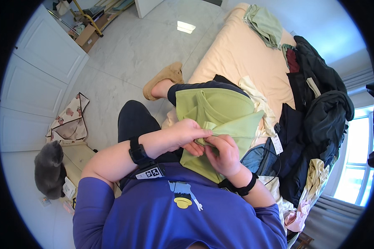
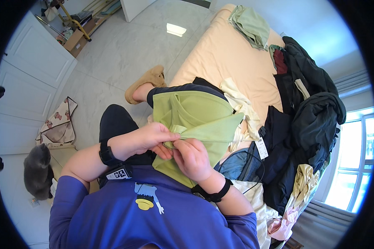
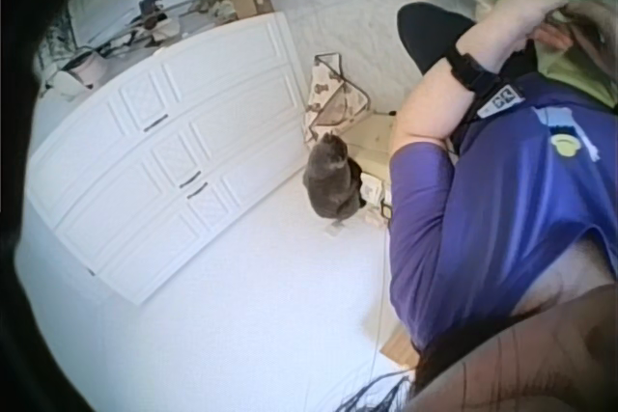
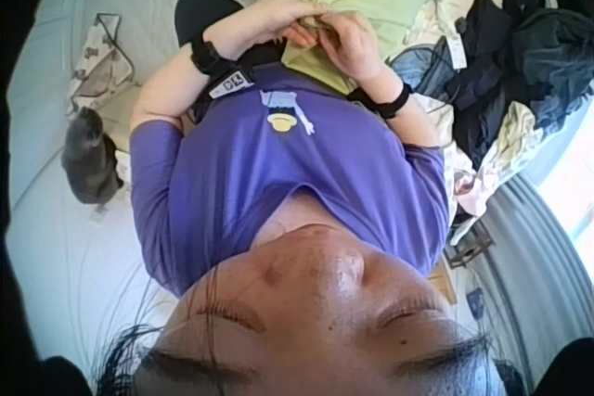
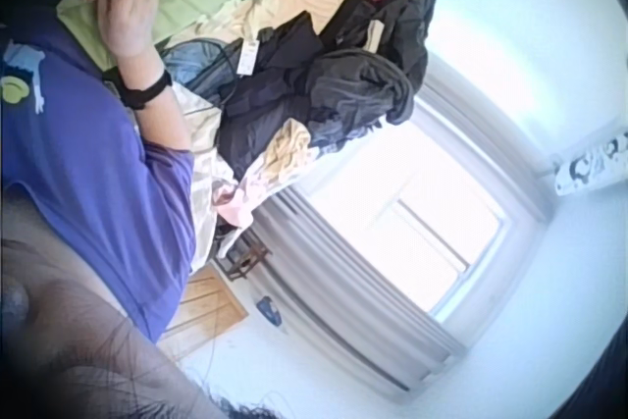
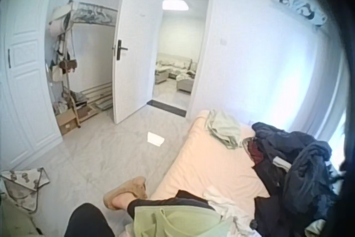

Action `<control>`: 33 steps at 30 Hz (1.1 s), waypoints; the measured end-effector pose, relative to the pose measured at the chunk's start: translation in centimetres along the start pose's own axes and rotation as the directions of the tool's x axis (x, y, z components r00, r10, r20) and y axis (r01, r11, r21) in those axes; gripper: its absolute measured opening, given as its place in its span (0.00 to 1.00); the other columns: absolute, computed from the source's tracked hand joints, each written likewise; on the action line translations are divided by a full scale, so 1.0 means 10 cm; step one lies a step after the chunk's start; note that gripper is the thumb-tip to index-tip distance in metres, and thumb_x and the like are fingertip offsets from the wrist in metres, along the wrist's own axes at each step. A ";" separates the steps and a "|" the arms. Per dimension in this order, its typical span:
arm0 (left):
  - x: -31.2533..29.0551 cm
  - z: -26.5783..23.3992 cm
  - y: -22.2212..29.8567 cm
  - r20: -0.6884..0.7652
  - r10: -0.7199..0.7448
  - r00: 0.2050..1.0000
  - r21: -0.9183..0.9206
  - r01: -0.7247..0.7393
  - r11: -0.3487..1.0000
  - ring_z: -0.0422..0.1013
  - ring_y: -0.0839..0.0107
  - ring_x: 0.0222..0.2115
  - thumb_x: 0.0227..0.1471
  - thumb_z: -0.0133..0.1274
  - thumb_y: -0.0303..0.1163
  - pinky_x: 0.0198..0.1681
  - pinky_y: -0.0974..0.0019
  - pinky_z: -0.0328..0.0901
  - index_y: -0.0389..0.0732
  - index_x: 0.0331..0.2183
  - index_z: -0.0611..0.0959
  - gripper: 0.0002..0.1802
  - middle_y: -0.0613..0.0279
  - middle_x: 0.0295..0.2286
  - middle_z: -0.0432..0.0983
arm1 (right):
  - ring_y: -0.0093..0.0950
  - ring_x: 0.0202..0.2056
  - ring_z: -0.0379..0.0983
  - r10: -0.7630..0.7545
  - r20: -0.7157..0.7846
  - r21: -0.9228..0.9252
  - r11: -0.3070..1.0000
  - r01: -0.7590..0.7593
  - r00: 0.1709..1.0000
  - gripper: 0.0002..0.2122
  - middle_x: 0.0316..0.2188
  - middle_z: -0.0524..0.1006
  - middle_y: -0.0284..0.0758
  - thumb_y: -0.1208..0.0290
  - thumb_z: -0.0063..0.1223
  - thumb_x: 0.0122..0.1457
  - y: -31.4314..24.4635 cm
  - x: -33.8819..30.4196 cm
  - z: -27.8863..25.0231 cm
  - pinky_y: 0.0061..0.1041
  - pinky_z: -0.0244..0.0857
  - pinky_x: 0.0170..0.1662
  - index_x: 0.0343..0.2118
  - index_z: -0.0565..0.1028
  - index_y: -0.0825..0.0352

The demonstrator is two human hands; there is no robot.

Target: The person folds several garments on a bed, including a light green shirt, a green top, and a yellow top. They smooth and align each item before folding it into a compact shape and placing it on the bed.

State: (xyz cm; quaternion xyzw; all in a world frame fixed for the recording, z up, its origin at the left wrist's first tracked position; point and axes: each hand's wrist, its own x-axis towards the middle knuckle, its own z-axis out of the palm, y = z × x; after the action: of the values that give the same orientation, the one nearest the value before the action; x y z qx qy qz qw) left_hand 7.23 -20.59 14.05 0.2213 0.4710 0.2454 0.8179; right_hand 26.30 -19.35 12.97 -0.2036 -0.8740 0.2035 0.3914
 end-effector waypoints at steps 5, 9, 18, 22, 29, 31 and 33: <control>-0.02 0.06 0.00 -0.057 0.055 0.997 0.095 -0.049 0.994 0.75 0.68 0.19 0.54 0.54 0.38 0.22 0.72 0.73 0.30 0.29 0.76 0.17 0.51 0.23 0.77 | 0.38 0.30 0.69 0.063 -0.002 0.010 0.998 -0.063 0.998 0.21 0.30 0.73 0.41 0.86 0.58 0.38 -0.01 -0.05 0.02 0.32 0.65 0.34 0.39 0.68 0.70; -0.05 0.10 0.04 -0.032 0.128 0.991 0.289 -0.114 0.951 0.76 0.70 0.20 0.55 0.52 0.35 0.24 0.73 0.72 0.30 0.32 0.76 0.14 0.52 0.23 0.77 | 0.40 0.33 0.66 0.162 0.034 -0.043 0.986 -0.161 0.986 0.24 0.32 0.69 0.43 0.87 0.56 0.36 -0.01 -0.11 0.03 0.33 0.63 0.37 0.41 0.66 0.70; -0.15 0.07 0.34 -0.034 0.074 0.997 -0.022 -0.075 0.997 0.77 0.63 0.20 0.53 0.50 0.32 0.19 0.70 0.73 0.26 0.34 0.76 0.15 0.45 0.25 0.77 | 0.42 0.33 0.64 0.537 0.065 -0.255 0.824 -0.506 0.841 0.24 0.31 0.66 0.43 0.88 0.50 0.35 -0.02 -0.37 -0.16 0.35 0.60 0.37 0.42 0.64 0.69; -0.16 0.02 0.34 0.013 0.006 1.000 -0.133 -0.005 0.991 0.77 0.62 0.21 0.52 0.49 0.30 0.20 0.68 0.74 0.23 0.36 0.76 0.16 0.43 0.27 0.77 | 0.44 0.32 0.62 0.515 0.042 -0.344 0.812 -0.472 0.856 0.19 0.29 0.65 0.43 0.88 0.48 0.34 -0.02 -0.58 -0.31 0.37 0.58 0.36 0.35 0.65 0.69; -0.10 0.04 0.23 0.082 -0.050 0.995 -0.098 0.058 0.993 0.77 0.63 0.21 0.53 0.49 0.32 0.18 0.71 0.73 0.23 0.36 0.76 0.17 0.43 0.27 0.77 | 0.45 0.31 0.61 0.505 0.095 -0.388 0.812 -0.436 0.858 0.17 0.28 0.65 0.43 0.87 0.48 0.34 -0.05 -0.75 -0.36 0.39 0.56 0.35 0.31 0.64 0.68; -0.08 0.05 0.20 0.094 -0.073 0.993 -0.021 0.075 0.997 0.77 0.63 0.22 0.54 0.49 0.32 0.20 0.70 0.74 0.22 0.36 0.75 0.18 0.42 0.28 0.77 | 0.44 0.32 0.61 0.516 0.105 -0.357 0.817 -0.452 0.850 0.17 0.29 0.65 0.43 0.85 0.50 0.34 -0.07 -0.69 -0.35 0.38 0.57 0.35 0.32 0.65 0.68; -0.05 0.07 0.17 0.093 -0.086 0.992 0.032 0.084 0.996 0.77 0.63 0.23 0.55 0.49 0.33 0.22 0.70 0.74 0.22 0.36 0.76 0.19 0.42 0.28 0.77 | 0.43 0.33 0.62 0.446 0.105 -0.267 0.874 -0.407 0.889 0.19 0.31 0.66 0.43 0.83 0.52 0.35 -0.09 -0.59 -0.34 0.37 0.58 0.37 0.35 0.66 0.69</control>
State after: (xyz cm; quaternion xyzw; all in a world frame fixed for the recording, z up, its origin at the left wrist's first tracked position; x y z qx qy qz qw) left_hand 7.26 -19.71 15.70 0.2238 0.4444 0.1931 0.8456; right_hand 32.33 -22.49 11.93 -0.4198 -0.8543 0.1949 0.2367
